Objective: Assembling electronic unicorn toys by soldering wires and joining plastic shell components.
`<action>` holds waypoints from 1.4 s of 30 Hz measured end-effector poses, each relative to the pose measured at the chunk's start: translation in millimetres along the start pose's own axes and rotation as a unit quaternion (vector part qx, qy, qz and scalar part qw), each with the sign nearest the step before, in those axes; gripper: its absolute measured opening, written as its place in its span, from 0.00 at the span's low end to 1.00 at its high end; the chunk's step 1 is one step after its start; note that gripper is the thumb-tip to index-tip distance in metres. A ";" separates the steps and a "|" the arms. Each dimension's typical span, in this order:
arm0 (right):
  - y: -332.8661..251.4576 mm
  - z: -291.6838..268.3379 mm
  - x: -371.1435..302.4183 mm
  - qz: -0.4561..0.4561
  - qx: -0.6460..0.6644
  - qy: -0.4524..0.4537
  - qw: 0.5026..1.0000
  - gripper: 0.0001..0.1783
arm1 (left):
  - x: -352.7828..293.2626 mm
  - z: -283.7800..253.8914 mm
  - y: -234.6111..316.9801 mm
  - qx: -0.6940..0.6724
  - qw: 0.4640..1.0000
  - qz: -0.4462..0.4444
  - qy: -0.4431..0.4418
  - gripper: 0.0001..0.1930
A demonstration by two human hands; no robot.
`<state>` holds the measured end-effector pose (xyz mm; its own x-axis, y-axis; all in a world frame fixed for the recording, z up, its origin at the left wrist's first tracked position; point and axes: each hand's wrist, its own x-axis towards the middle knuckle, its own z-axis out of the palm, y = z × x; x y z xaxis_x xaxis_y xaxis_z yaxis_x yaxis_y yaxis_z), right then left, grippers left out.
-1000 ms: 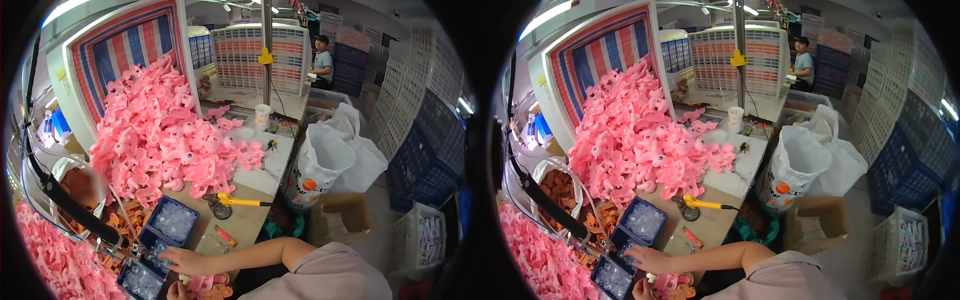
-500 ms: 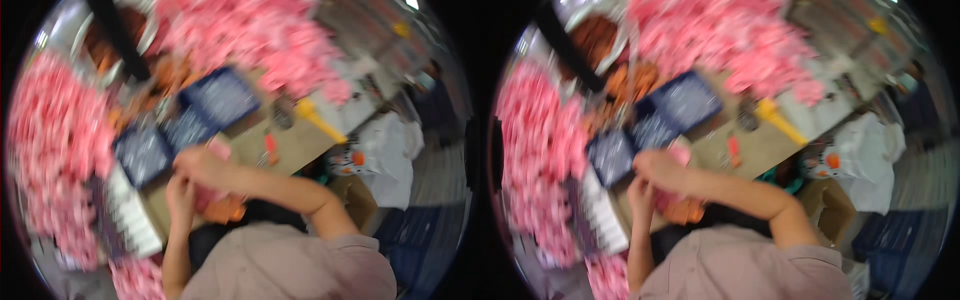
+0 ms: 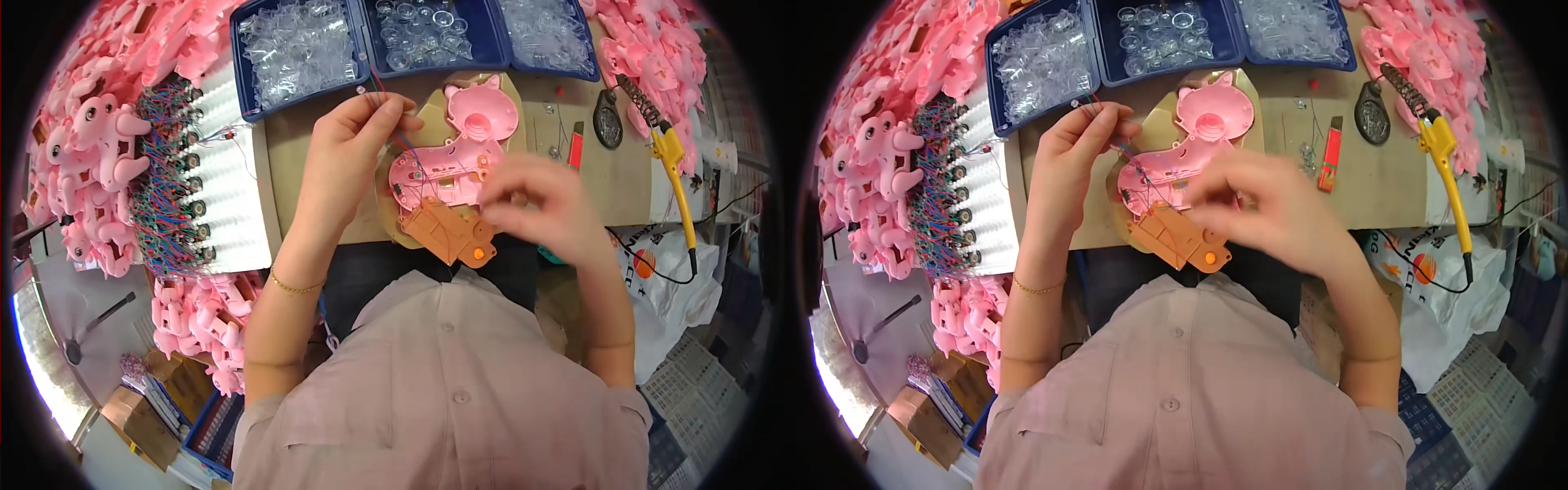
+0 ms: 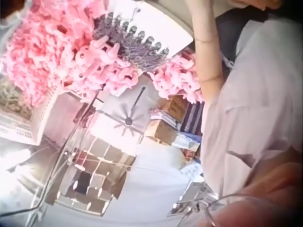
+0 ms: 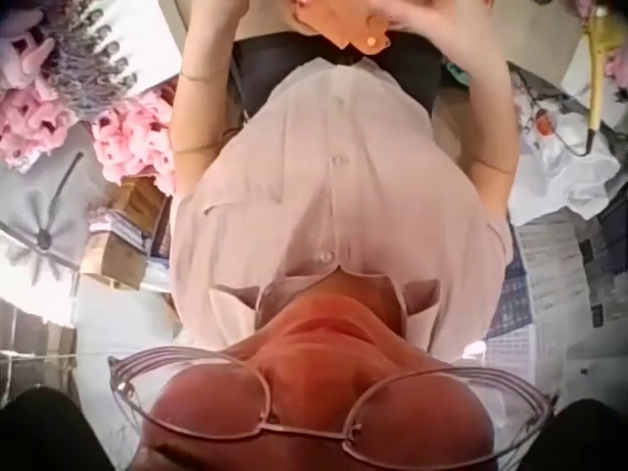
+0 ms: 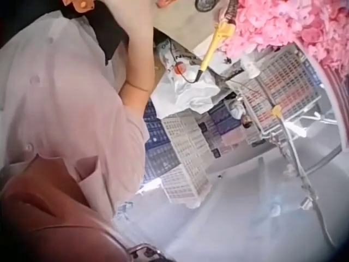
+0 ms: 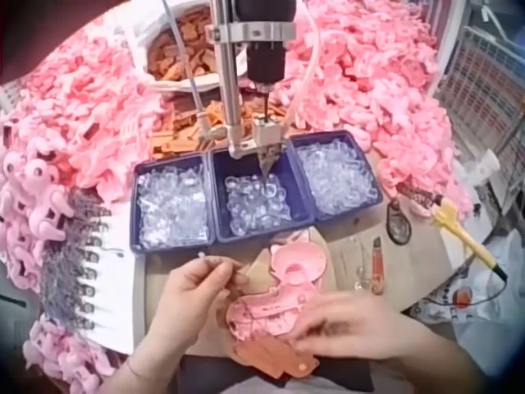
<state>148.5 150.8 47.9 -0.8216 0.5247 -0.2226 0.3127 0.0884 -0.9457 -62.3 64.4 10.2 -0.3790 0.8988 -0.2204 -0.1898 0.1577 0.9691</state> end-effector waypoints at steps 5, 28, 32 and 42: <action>3.9 -8.0 -16.4 -0.138 -0.091 0.029 0.986 0.09 | 2.1 3.9 -0.9 0.036 0.997 0.025 -0.068 0.10; 28.1 31.4 28.1 -0.164 -0.390 0.088 0.902 0.08 | -4.0 16.8 -27.6 0.416 0.869 0.262 0.056 0.06; 30.0 35.5 23.9 -0.171 -0.438 0.104 0.877 0.08 | -7.4 18.3 -32.1 0.404 0.867 0.283 0.068 0.06; 34.9 26.2 24.9 -0.192 -0.422 0.107 0.879 0.07 | -7.6 20.1 -23.4 0.461 0.843 0.273 0.041 0.06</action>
<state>126.4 144.7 3.2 -0.8632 0.4591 0.2101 0.3494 0.8435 -0.4081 -36.8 62.1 -8.6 -0.2501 0.9154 0.3153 0.8041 0.0149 0.5943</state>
